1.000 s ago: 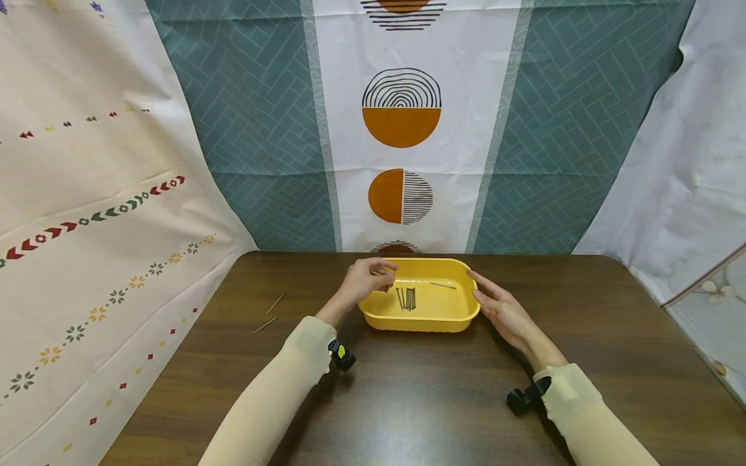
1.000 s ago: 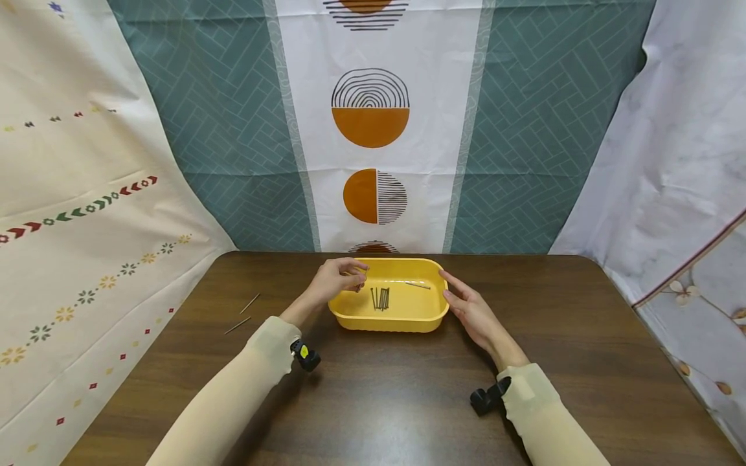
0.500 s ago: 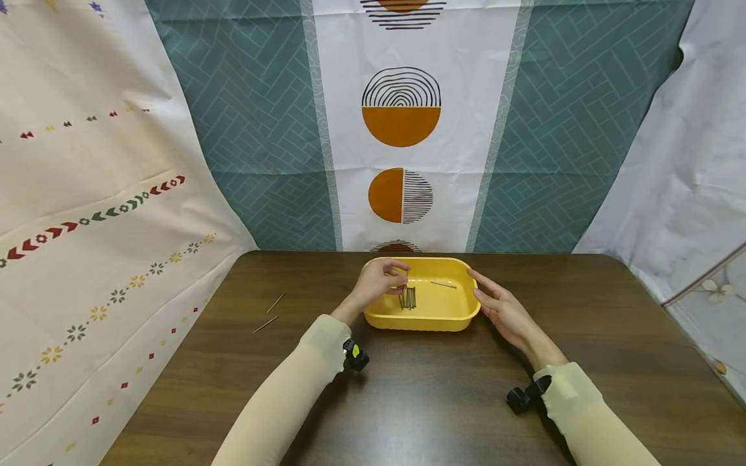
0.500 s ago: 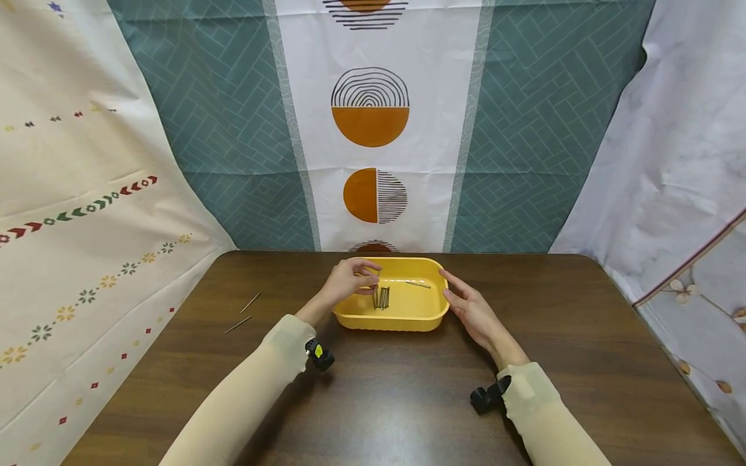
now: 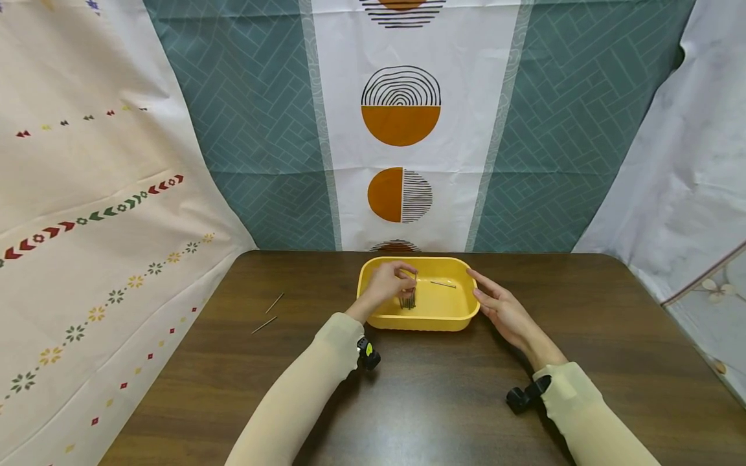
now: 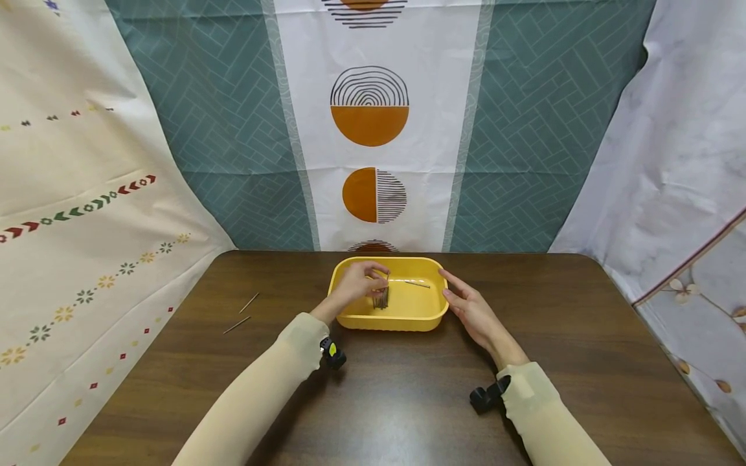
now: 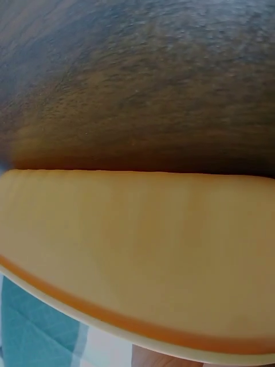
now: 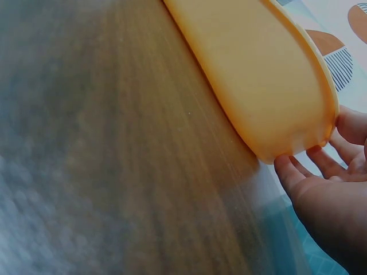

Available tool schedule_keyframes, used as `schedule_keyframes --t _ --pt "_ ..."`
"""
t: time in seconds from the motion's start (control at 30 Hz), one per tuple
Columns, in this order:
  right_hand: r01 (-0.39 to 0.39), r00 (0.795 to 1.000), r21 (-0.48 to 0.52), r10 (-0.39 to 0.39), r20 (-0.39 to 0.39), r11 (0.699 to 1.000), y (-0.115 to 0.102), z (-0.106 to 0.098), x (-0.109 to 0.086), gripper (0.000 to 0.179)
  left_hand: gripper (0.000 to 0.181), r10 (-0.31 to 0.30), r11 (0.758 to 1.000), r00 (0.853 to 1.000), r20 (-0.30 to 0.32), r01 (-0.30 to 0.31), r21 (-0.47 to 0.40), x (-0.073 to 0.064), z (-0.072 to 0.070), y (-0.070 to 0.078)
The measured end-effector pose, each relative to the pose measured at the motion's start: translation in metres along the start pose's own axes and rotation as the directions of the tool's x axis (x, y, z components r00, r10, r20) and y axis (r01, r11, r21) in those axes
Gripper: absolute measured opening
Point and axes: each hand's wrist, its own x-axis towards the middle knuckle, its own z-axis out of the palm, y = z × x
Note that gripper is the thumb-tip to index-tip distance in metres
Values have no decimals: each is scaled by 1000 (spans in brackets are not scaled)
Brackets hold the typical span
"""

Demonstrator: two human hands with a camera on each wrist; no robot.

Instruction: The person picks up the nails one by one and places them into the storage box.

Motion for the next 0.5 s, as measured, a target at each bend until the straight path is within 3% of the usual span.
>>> schedule_keyframes --t 0.3,0.5 --pt "6 1000 -7 -6 -4 1000 -1 0 -1 58 25 -41 999 999 -9 41 -8 5 6 -2" --pt "14 1000 -14 -14 -5 1000 0 0 0 59 26 -35 999 999 -2 35 31 7 11 -5"
